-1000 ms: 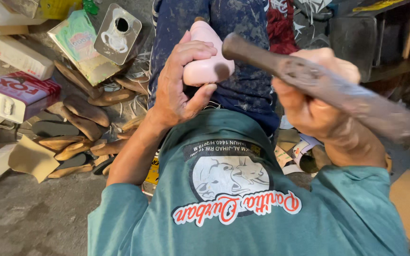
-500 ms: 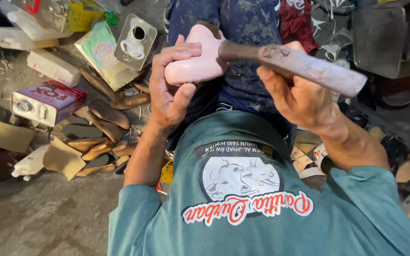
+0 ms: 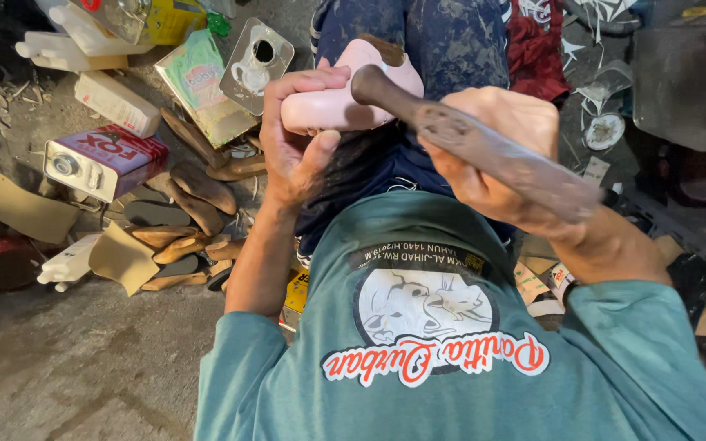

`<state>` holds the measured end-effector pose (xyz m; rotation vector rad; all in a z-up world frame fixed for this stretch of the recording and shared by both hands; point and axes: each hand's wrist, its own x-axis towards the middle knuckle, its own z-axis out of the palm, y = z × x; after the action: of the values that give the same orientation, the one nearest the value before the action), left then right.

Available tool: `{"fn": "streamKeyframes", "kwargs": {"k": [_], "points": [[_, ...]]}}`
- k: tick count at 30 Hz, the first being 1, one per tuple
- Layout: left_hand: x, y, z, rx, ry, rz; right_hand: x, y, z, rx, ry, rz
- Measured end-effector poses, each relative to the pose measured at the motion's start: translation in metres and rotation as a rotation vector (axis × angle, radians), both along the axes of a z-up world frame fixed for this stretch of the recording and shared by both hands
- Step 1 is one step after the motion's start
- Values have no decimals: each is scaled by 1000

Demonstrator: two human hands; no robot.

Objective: The person holds a pink shoe sole on their lap and repeatedly strikes it with a hammer. They adjust the shoe's position and continue hammering the sole throughout the video.

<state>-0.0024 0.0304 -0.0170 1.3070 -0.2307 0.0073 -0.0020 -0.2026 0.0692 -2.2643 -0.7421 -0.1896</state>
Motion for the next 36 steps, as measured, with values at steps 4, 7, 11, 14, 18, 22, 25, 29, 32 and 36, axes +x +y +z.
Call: {"fn": "streamKeyframes", "kwargs": {"k": [4, 7, 11, 14, 18, 22, 25, 29, 32, 36], "points": [[3, 1, -4, -18, -12, -15, -8, 2, -21, 270, -11, -29], [7, 2, -2, -13, -7, 24, 2, 9, -14, 45, 159, 70], [2, 5, -3, -19, 25, 33, -5, 10, -18, 150, 142, -20], [8, 9, -8, -57, -11, 44, -5, 6, -30, -6, 146, -51], [8, 12, -4, -7, -11, 40, -13, -24, -84, 132, 36, -172], [6, 4, 9, 54, -26, -41, -32, -46, -68, 23, 146, -268], [9, -7, 14, 141, -113, -120, -34, -46, -37, 51, 182, -225], [7, -18, 18, 191, -122, -147, -37, -45, 0, 101, 168, -199], [5, -21, 18, 208, -137, -145, -38, -45, 15, 12, 52, -167], [3, -20, 23, 222, -110, -157, -14, -26, 30, -160, 94, 49]]}}
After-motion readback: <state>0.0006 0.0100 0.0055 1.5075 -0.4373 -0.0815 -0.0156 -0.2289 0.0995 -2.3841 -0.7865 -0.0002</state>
